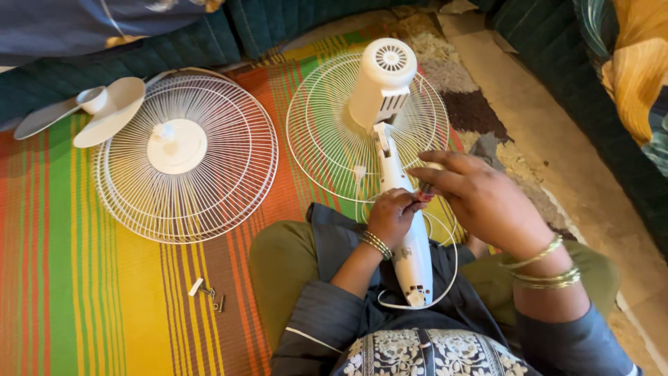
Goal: The person assembles a white pedestal fan while sitting on the floor. They attach the motor housing to the fan stand, secure the casing with a screwdriver, and then attach the front wire grill to complete the assembly.
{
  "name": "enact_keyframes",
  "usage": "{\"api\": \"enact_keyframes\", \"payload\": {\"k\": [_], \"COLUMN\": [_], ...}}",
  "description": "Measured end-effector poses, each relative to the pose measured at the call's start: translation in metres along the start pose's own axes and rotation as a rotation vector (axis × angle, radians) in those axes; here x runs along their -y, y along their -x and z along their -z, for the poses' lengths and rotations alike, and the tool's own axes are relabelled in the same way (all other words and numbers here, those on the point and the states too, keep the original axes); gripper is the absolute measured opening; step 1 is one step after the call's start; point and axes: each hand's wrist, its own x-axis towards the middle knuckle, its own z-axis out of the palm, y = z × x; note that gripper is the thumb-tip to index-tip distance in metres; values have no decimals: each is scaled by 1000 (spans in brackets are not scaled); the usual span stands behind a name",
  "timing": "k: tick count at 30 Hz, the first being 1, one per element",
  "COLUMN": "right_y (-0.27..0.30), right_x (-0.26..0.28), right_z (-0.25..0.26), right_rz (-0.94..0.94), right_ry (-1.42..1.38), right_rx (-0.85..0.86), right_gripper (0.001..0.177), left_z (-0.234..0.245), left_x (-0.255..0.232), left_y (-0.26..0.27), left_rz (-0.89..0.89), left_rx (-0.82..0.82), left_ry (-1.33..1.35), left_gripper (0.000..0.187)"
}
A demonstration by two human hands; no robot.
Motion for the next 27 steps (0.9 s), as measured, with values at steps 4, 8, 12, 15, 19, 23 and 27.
{"api": "enact_keyframes", "payload": {"k": [4, 8, 12, 15, 19, 23, 27], "right_y": [4, -7, -4, 1, 0, -3, 6], "right_x": [14, 18, 16, 5, -7, -4, 2], "right_z": [-11, -26, -23, -11, -10, -19, -12], "right_rz": [-353, -434, -363, -22, -16, -118, -167], "right_ry": [199, 383, 309, -15, -174, -87, -7], "right_rx": [-69, -110, -87, -136, -23, -61, -71], "right_gripper": [29, 38, 36, 37, 46, 42, 41], "left_z": [1, 1, -7, -11, -10, 2, 11], "left_x": [11, 9, 16, 29, 41, 34, 22], "left_y": [0, -1, 0, 5, 5, -1, -8], "left_rz": [-80, -155, -118, -66, 37, 173, 66], "left_rx": [57, 55, 50, 107, 205, 325, 229], "left_ry": [93, 116, 56, 118, 220, 258, 309], "left_gripper": [7, 21, 16, 12, 13, 15, 25]}}
